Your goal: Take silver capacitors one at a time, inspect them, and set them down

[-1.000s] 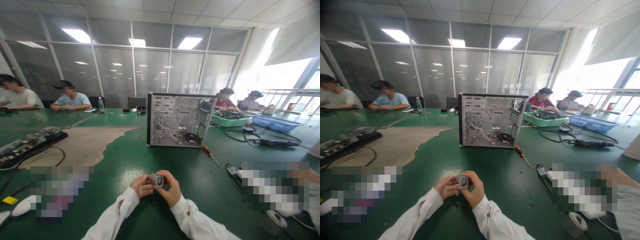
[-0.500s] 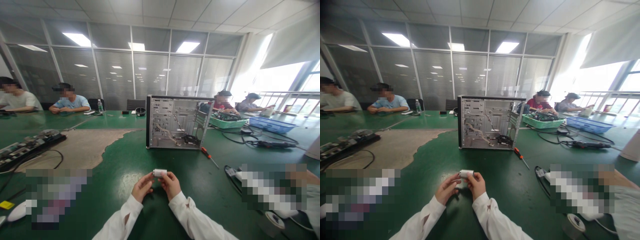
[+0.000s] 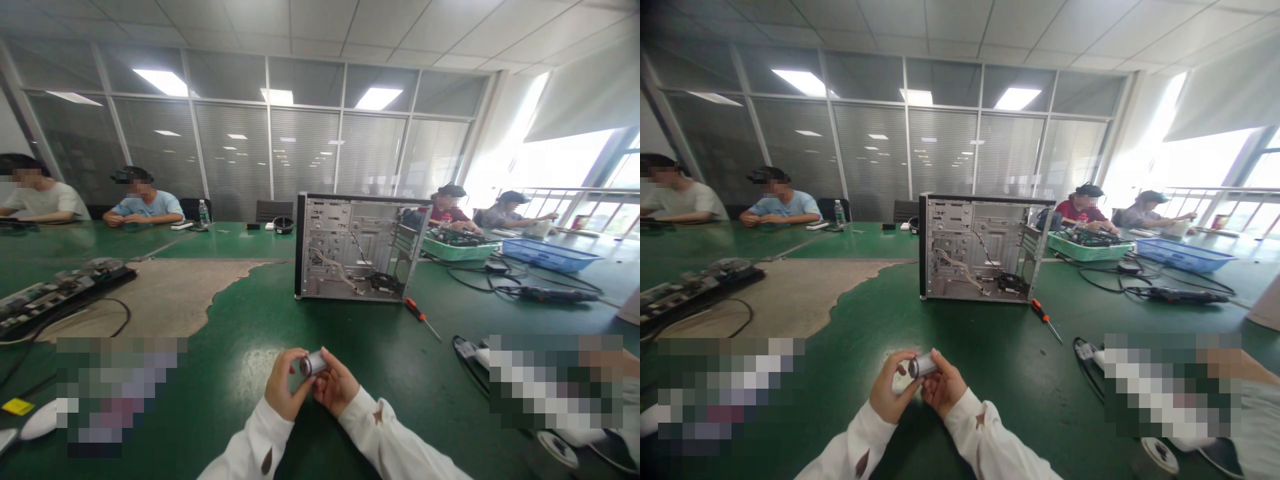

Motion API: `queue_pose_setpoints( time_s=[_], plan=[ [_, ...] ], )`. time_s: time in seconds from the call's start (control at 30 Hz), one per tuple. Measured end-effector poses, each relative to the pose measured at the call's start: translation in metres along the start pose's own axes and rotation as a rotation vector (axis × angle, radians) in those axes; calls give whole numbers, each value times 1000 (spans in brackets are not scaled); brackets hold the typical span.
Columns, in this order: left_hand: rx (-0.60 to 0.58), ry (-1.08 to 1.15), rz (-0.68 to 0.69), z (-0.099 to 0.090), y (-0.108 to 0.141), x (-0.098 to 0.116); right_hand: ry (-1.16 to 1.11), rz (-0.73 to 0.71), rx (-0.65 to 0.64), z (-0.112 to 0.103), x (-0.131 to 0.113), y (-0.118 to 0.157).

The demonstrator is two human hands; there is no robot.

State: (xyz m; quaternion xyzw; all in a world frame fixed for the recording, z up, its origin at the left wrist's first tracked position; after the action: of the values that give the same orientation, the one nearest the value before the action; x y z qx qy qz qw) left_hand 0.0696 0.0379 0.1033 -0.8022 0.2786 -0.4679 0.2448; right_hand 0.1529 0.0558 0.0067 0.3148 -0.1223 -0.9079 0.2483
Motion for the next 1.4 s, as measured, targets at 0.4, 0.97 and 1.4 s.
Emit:
queue_pose_setpoints(
  time_s=[0.4,0.97,1.4],
  plan=[
    [221,578,-505,8,14,-79,203,-6,-273,11,8,-5],
    [397,1014,-873,15,29,-108,308,-96,-375,18,2,0],
    [369,1048,-993,15,35,-123,225,-320,-135,-4,-25,-4]
  ],
)
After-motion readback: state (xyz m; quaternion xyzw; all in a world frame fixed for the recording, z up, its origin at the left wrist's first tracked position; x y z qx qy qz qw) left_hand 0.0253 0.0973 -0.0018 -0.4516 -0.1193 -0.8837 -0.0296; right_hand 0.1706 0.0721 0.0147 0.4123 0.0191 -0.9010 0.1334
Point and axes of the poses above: each hand's wrist, its own y-axis away from the middle knuckle, its own z-axis out of the palm, x = y × z, the point moved 9 cm from there along -y, towards the middle knuckle, and after that the axes turned 3 degrees about -x, right-handed, at the moved point
